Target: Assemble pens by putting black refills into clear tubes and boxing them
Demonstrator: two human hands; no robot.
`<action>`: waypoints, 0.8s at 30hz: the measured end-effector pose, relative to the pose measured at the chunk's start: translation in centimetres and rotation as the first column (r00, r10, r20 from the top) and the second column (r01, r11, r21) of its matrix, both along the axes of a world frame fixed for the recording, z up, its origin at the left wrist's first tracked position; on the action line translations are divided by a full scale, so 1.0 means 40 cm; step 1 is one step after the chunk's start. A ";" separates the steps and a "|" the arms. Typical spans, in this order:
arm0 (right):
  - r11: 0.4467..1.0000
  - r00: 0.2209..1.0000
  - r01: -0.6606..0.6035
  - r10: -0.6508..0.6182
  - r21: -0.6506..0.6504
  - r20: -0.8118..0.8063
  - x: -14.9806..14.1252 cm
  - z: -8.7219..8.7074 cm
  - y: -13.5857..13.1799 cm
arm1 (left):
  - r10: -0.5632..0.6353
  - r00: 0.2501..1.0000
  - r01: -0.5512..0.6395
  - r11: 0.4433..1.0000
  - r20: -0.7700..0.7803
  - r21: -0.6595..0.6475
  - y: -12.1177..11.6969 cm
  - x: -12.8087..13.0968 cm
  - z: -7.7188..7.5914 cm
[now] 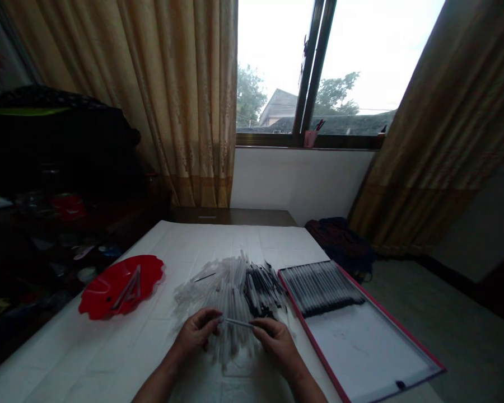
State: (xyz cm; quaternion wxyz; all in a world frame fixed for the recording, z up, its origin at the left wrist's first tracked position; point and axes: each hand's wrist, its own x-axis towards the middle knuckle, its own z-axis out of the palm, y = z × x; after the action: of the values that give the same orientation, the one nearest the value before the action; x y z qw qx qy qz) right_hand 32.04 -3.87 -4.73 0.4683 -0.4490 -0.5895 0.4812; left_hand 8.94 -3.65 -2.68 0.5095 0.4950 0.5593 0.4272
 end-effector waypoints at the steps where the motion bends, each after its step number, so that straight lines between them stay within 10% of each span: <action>1: 1.000 1.000 -0.003 0.003 -0.001 0.005 0.000 0.002 -0.001 | -0.002 1.000 0.002 1.000 -0.003 -0.003 0.001 -0.002 -0.003; 24: 0.997 0.995 -0.053 0.048 0.050 0.092 -0.004 0.006 -0.010 | 0.017 0.999 -0.018 0.999 0.037 0.041 -0.024 0.014 0.000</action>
State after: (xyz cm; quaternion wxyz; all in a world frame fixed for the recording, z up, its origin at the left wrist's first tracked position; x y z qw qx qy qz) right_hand 31.87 -4.26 -4.48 0.4402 -0.4431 -0.6336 0.4565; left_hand 9.52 -4.62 -2.67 0.5057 0.4925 0.5454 0.4520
